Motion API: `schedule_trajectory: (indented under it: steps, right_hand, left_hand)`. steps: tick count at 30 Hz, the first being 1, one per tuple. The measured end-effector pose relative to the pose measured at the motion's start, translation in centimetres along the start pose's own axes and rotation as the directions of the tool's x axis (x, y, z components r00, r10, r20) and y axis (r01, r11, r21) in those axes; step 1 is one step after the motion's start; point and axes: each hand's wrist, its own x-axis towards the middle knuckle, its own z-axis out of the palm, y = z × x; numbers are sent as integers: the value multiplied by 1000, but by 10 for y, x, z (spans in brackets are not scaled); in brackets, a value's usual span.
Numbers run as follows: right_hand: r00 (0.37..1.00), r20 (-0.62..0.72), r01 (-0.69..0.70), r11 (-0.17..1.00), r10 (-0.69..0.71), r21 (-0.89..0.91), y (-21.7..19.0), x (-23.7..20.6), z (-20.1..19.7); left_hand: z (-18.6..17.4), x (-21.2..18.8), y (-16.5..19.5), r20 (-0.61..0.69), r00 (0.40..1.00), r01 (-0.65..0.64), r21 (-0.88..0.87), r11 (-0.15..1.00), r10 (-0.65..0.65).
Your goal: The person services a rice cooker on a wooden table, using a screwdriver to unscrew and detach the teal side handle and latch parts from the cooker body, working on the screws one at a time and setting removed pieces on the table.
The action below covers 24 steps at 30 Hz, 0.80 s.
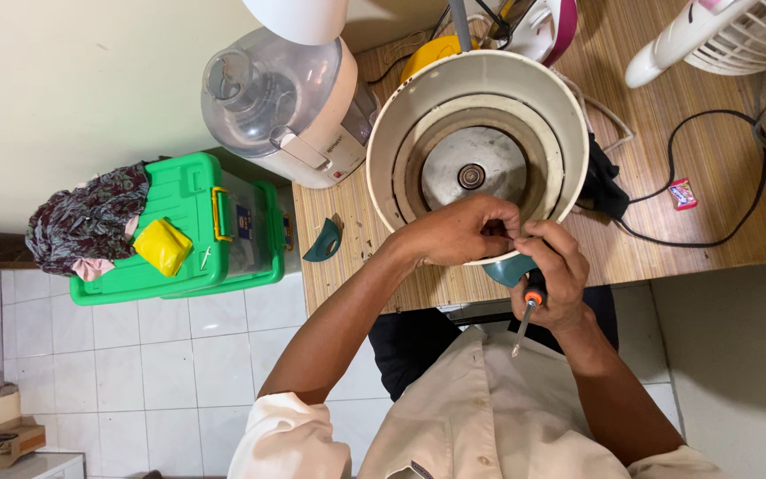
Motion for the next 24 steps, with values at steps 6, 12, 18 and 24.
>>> schedule_trajectory:
  steps: [6,12,18,24]
  right_hand:
    - [1000,12,-13,1000,13,10,-1,-1,-7]
    - [1000,11,-18,997,17,71,3,-5,-9]
    - [1000,7,-5,999,5,51,5,-7,-12]
    - [1000,21,-3,999,2,41,6,-4,-14]
  left_hand:
    - [2,4,-2,2,1000,-19,62,998,19]
    - [4,6,4,17,1000,23,61,998,-24]
    - [8,8,12,83,986,129,173,976,-145]
    - [6,14,13,188,980,35,177,984,-69]
